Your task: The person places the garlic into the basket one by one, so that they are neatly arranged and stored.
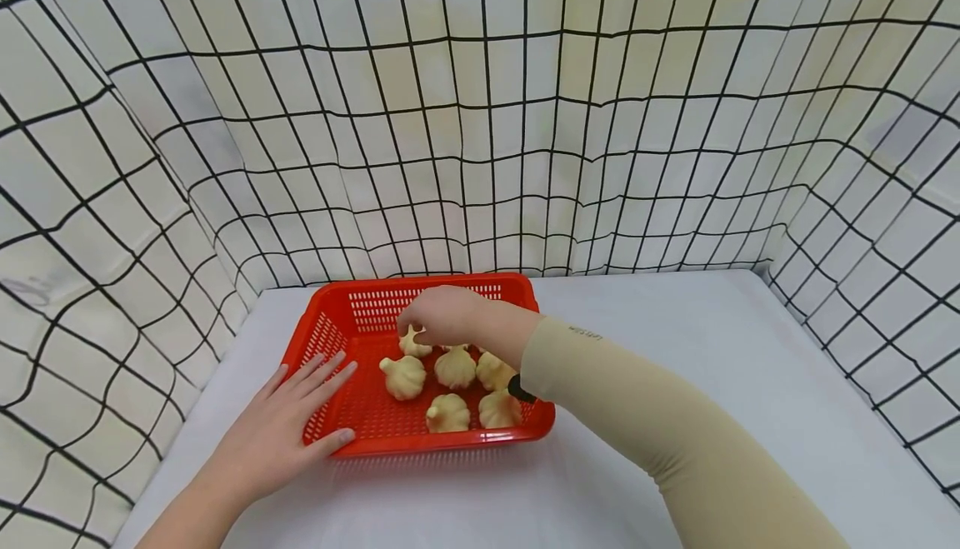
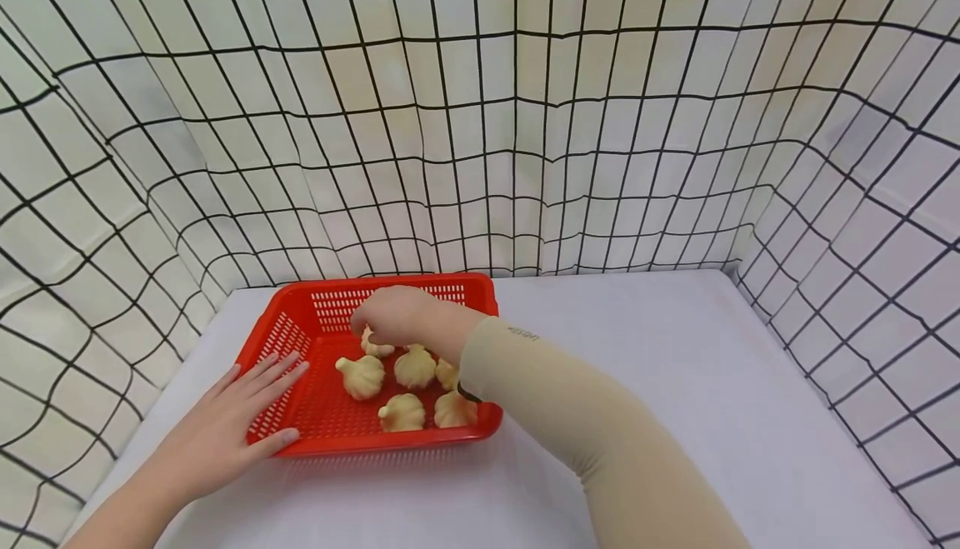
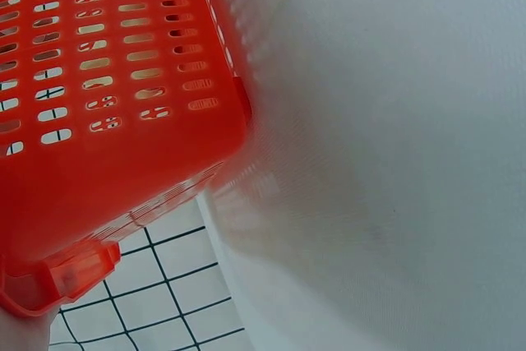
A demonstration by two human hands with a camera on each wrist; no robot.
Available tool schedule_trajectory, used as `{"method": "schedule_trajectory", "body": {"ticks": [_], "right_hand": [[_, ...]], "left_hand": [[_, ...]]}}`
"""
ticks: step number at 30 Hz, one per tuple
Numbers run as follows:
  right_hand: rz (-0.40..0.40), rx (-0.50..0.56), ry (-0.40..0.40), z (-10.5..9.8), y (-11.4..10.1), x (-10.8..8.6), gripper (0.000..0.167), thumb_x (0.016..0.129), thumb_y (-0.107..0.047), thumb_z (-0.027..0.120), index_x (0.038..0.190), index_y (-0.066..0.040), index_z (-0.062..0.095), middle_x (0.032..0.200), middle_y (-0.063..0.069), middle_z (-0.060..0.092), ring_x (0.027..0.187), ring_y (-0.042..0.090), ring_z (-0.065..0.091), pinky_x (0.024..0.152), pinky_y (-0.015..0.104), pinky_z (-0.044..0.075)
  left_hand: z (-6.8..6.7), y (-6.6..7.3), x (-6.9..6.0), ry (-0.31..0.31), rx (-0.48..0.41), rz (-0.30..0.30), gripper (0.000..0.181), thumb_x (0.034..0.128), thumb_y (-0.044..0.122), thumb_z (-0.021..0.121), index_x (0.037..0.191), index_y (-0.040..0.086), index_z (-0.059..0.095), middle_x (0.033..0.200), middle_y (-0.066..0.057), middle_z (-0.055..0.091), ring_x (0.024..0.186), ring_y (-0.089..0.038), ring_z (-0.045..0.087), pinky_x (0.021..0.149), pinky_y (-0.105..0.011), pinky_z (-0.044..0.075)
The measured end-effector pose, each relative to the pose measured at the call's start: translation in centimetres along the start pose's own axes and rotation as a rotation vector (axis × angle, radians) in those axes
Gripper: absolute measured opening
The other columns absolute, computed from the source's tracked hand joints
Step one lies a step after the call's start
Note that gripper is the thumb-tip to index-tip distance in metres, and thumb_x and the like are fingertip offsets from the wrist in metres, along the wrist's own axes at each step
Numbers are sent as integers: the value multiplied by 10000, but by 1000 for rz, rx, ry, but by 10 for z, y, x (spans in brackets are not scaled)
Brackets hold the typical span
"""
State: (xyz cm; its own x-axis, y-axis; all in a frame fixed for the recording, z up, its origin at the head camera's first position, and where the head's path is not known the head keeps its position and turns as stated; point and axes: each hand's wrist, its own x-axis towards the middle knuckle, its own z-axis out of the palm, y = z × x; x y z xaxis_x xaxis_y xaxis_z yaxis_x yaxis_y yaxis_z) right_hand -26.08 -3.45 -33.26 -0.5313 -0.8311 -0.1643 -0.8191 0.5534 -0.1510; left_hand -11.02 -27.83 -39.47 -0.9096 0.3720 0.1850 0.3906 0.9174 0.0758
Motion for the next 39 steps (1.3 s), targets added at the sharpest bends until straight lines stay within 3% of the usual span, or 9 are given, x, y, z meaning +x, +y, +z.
{"method": "schedule_trajectory", "body": {"ticks": [7,14,21,25,28,35,39], "right_hand": [[-11,34,56,-7,8,-7,274,976,-241,648,1244,-211,695,1125,-74,684,1027,78,596,873,233,487],[4,139,140,-10,23,-25,244,974,-287,645,1207,-250,708,1050,-134,669,939,43,595,795,210,493],[41,226,258,-13,41,-54,248,973,-282,644,1203,-227,718,1133,-94,694,930,40,607,813,222,501],[77,229,327,-10,47,-77,243,963,-288,660,1183,-209,729,1123,-81,701,960,73,621,837,248,518],[115,228,367,-4,54,-94,236,952,-288,677,1163,-202,737,1103,-82,703,966,87,619,831,255,523],[216,256,404,15,70,-137,241,932,-302,699,1156,-220,739,1069,-83,693,924,125,608,761,255,532],[272,289,424,26,78,-168,261,922,-293,715,1168,-208,733,1038,-89,694,949,137,623,785,293,553]], "left_hand": [[1,-1,0,-5,3,-1,822,868,641,619,1538,222,394,1568,-72,383,1433,-371,320,1209,-520,73],[1,-2,1,-9,-8,-5,830,871,631,626,1551,233,365,1581,-81,357,1440,-374,305,1217,-495,38],[-2,-2,1,-15,-41,-10,838,873,614,634,1555,214,354,1585,-119,335,1426,-412,293,1195,-364,-139],[-5,-2,-1,-2,-63,-8,837,875,595,641,1564,232,332,1578,-138,338,1416,-425,300,1168,-303,-175],[-5,-2,-1,8,-76,0,831,880,586,641,1568,249,319,1578,-134,339,1409,-423,310,1178,-310,-159],[-5,-2,0,-19,-96,-27,833,877,601,637,1566,253,324,1587,-119,326,1426,-403,287,1199,-561,82],[-5,-1,1,-20,-97,-25,828,877,600,636,1562,243,336,1578,-123,343,1426,-400,288,1175,-592,143]]}}
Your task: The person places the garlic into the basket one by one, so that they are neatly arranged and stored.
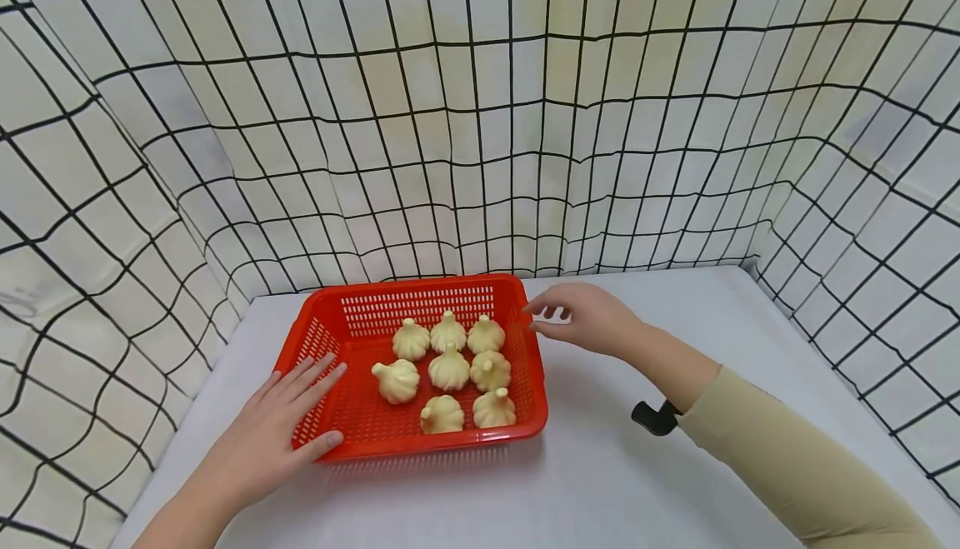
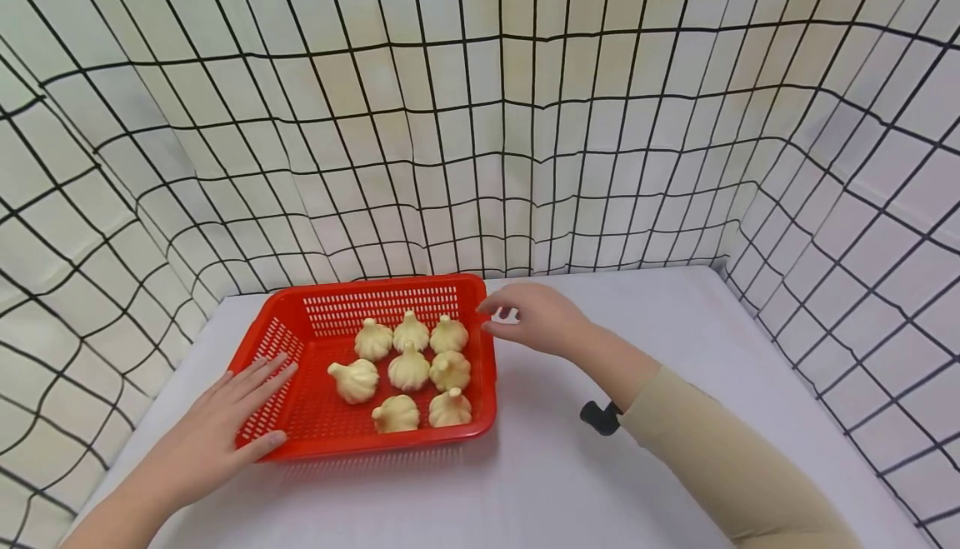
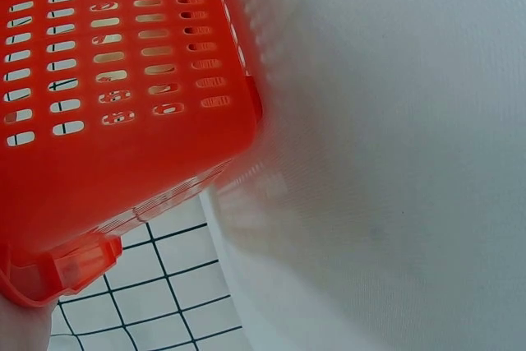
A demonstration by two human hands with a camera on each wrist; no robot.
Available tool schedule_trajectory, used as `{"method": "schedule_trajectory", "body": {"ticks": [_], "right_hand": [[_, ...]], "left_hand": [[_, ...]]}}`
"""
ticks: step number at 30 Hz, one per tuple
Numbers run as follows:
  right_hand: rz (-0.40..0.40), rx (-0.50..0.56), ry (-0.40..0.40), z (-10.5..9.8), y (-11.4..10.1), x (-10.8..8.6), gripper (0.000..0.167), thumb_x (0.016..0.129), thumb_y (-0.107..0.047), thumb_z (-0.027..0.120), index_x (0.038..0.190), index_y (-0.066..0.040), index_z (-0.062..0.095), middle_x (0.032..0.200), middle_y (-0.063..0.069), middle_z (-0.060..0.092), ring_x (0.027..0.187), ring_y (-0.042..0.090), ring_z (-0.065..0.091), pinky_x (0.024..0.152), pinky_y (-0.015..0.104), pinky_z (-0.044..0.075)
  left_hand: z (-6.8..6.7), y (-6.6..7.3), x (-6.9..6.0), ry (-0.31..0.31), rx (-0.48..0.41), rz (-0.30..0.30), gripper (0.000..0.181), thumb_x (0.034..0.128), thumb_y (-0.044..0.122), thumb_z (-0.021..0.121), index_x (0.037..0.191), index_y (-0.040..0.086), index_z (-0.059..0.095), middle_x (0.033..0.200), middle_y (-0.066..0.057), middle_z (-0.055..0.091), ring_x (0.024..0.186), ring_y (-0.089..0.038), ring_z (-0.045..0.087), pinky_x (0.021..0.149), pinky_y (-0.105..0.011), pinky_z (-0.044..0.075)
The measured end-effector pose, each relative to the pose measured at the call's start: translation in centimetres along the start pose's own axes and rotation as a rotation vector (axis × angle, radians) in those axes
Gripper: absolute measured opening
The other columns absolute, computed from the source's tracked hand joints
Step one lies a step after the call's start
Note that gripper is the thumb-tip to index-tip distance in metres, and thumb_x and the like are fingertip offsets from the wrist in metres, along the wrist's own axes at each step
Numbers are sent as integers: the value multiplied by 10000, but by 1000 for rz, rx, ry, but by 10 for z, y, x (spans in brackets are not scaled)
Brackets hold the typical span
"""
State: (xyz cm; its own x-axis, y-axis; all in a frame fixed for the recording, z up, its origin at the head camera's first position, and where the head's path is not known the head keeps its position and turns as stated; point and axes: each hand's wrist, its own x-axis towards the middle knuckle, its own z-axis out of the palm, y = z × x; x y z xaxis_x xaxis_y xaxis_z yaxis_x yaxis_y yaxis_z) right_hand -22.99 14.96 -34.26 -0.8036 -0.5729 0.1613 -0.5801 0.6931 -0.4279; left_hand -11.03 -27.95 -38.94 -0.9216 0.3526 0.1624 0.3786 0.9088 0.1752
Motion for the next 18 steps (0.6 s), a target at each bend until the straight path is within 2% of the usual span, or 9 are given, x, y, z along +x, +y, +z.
{"method": "schedule_trajectory", "body": {"ticks": [5,10,15,18], "right_hand": [[27,16,40,-7,22,-33,271,917,-266,723,1178,-192,728,1063,-53,713,951,159,636,797,337,566],[71,30,64,-12,41,-62,256,920,-262,722,1170,-209,729,1056,-102,707,946,124,628,817,382,562],[98,17,87,-14,52,-81,256,920,-278,725,1172,-233,724,1055,-150,686,935,96,616,804,349,552],[101,17,103,-15,56,-87,254,917,-280,728,1168,-242,722,1059,-142,687,930,109,620,787,332,548]], "left_hand": [[0,0,-1,3,-6,3,824,880,590,639,1565,255,325,1579,-118,339,1428,-399,284,1186,-579,122],[0,-4,-3,17,-42,11,817,882,545,665,1566,260,320,1588,-96,324,1432,-398,279,1180,-588,145],[-2,-5,-5,27,-61,12,814,882,525,675,1565,253,326,1593,-86,318,1434,-401,277,1148,-613,215],[-2,-4,-6,31,-61,19,814,884,521,675,1565,246,326,1594,-86,317,1430,-404,281,1174,-581,184]]}}
